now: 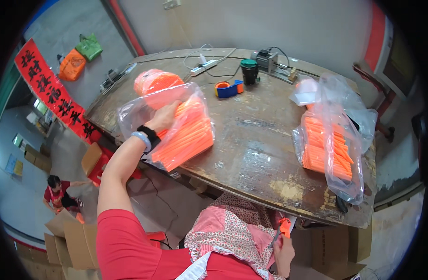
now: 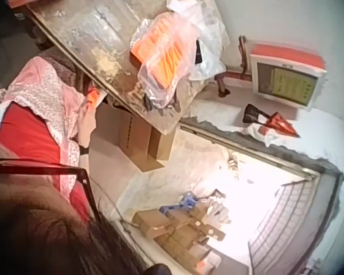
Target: The person gathers and aligns plastic tubes into bundles by hand, applies a handheld heating tool to the ends, and places the bundled tubes into plastic bags on the table.
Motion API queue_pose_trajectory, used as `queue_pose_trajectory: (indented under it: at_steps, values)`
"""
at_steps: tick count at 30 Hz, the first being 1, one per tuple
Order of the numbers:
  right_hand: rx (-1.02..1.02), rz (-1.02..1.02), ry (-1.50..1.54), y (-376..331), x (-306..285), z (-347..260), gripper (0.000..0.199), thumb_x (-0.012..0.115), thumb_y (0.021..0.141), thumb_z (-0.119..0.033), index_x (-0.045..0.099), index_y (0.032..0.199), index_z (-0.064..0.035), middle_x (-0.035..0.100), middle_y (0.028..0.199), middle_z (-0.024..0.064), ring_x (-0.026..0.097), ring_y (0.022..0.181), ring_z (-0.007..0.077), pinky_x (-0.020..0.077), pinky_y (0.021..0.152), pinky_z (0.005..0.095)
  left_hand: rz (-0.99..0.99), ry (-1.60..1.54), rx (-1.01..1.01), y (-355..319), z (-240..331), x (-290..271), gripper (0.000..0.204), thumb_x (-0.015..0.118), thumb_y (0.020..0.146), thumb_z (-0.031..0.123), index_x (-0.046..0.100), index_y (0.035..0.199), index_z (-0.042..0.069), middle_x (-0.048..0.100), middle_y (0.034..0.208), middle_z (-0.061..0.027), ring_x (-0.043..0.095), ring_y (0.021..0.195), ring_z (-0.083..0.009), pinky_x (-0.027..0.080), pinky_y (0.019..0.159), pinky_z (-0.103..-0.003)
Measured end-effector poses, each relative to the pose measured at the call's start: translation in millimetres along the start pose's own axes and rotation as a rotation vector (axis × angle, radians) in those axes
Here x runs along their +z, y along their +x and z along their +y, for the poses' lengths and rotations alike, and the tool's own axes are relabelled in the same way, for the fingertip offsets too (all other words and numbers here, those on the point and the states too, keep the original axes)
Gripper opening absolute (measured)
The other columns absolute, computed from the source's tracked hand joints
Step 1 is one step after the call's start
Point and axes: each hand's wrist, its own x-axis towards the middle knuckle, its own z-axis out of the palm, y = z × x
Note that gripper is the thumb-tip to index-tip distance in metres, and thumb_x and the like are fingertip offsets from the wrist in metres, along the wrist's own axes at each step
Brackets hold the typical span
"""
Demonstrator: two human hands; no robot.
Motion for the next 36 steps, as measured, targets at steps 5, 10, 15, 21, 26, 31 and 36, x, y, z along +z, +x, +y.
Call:
queue_pose_trajectory:
  at_steps: [5,10,15,21,26,31,36]
  values:
    - [0.037,0.164,0.039,10,6,2,0.047,0.073,0.073,-0.016,0.058,0.116,-0.0094,0.060,0.102,0.0115,0.060,0.089,0.0316,0.0495,0.075,0.0404,-0.134,-0.301,0.179,-1,4,-37,0.078,0.077,0.071,0.028,0.043,0.135,0.000,0.051,0.134,-0.0201,0.045,0.128,-0.0307,0.034,0.107,-0.039]
    - [0.145,0.065,0.009,31,12,23,0.041,0.071,0.074,-0.025,0.060,0.109,-0.0076,0.061,0.102,0.0165,0.062,0.089,0.0372,0.0499,0.076,0.0467,-0.128,0.388,-0.029,-31,51,-103,0.034,0.070,0.069,0.019,0.064,0.100,0.006,0.067,0.093,-0.0184,0.064,0.088,-0.0321,0.049,0.076,-0.044]
    - [0.074,-0.017,0.134,35,-17,26,0.037,0.071,0.075,-0.028,0.064,0.104,-0.0072,0.064,0.096,0.0160,0.065,0.087,0.0320,0.0514,0.075,0.0404,0.228,0.022,0.580,-19,205,-142,0.021,0.068,0.078,0.013,0.064,0.096,0.003,0.067,0.090,-0.0136,0.065,0.083,-0.0309,0.051,0.071,-0.039]
    - [0.052,-0.331,0.832,4,1,20,0.044,0.074,0.077,-0.033,0.064,0.105,-0.0001,0.065,0.095,0.0131,0.063,0.088,0.0229,0.0479,0.080,0.0332,-0.023,-0.224,1.237,24,400,-98,0.020,0.058,0.086,0.013,0.066,0.101,0.003,0.066,0.092,-0.0146,0.063,0.086,-0.0334,0.050,0.076,-0.041]
    - [-0.011,-0.400,0.770,-13,7,6,0.043,0.068,0.081,-0.028,0.060,0.112,0.0003,0.064,0.099,0.0201,0.063,0.093,0.0310,0.0473,0.083,0.0384,-0.261,0.022,1.260,80,516,24,0.024,0.057,0.082,0.019,0.066,0.096,0.001,0.066,0.095,-0.0191,0.062,0.094,-0.0351,0.048,0.082,-0.044]
    - [0.023,-0.413,0.686,-17,-29,-10,0.045,0.061,0.083,-0.023,0.052,0.119,0.0016,0.063,0.102,0.0239,0.062,0.094,0.0355,0.0472,0.082,0.0411,-0.242,-0.020,1.301,115,559,101,0.022,0.059,0.077,0.018,0.067,0.089,0.000,0.066,0.090,-0.0205,0.064,0.089,-0.0351,0.050,0.077,-0.043]
    - [0.067,-0.426,0.640,-13,-34,0,0.047,0.060,0.084,-0.024,0.050,0.122,0.0016,0.061,0.105,0.0249,0.060,0.098,0.0360,0.0460,0.085,0.0413,-0.238,-0.078,1.251,136,579,124,0.022,0.060,0.077,0.018,0.066,0.089,0.001,0.066,0.089,-0.0201,0.063,0.088,-0.0351,0.049,0.077,-0.043]
